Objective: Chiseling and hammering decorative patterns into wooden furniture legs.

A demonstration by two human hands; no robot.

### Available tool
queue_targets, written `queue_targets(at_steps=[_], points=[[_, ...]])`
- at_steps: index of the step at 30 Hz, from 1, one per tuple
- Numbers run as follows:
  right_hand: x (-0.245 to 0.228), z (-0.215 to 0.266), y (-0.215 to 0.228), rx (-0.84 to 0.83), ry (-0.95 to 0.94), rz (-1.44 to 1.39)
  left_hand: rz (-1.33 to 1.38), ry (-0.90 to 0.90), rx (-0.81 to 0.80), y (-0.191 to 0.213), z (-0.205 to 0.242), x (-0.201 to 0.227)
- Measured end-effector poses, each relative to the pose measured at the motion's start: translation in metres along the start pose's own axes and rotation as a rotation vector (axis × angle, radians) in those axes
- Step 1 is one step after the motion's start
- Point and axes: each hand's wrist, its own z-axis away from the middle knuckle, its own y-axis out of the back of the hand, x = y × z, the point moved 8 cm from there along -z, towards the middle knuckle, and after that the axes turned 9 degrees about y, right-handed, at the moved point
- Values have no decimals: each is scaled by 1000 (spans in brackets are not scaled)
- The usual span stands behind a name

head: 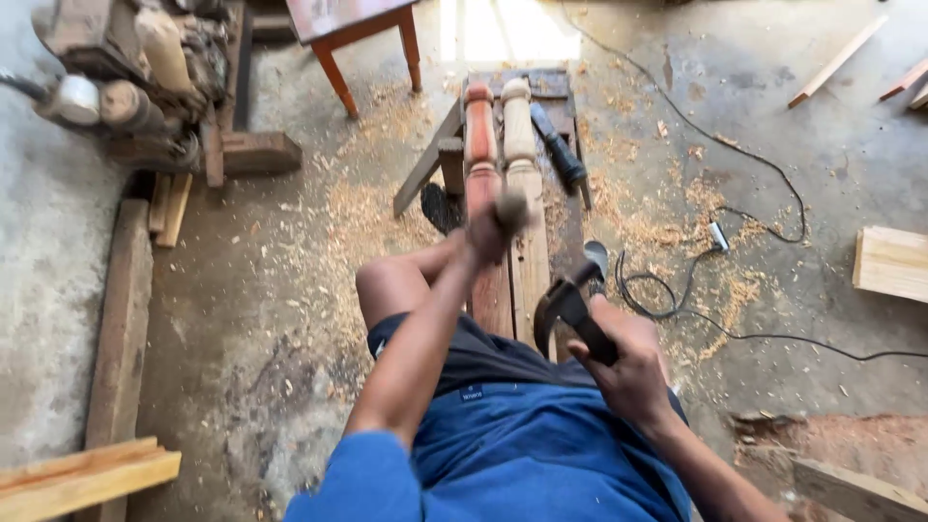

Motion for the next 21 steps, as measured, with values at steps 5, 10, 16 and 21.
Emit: queue_targets(at_steps=[5,10,16,21], points=[[64,82,-36,-168,-542,-118,-1384,-500,-406,-158,180,45],[43,61,-33,-211,-466,-144,-1684,-590,-709,-142,205,6],[61,65,-40,-272,-347,-109,-1648,-681,-615,-154,208,17],[108,93,-84,-457,158,191,-1638,-712,-553,-147,202,16]])
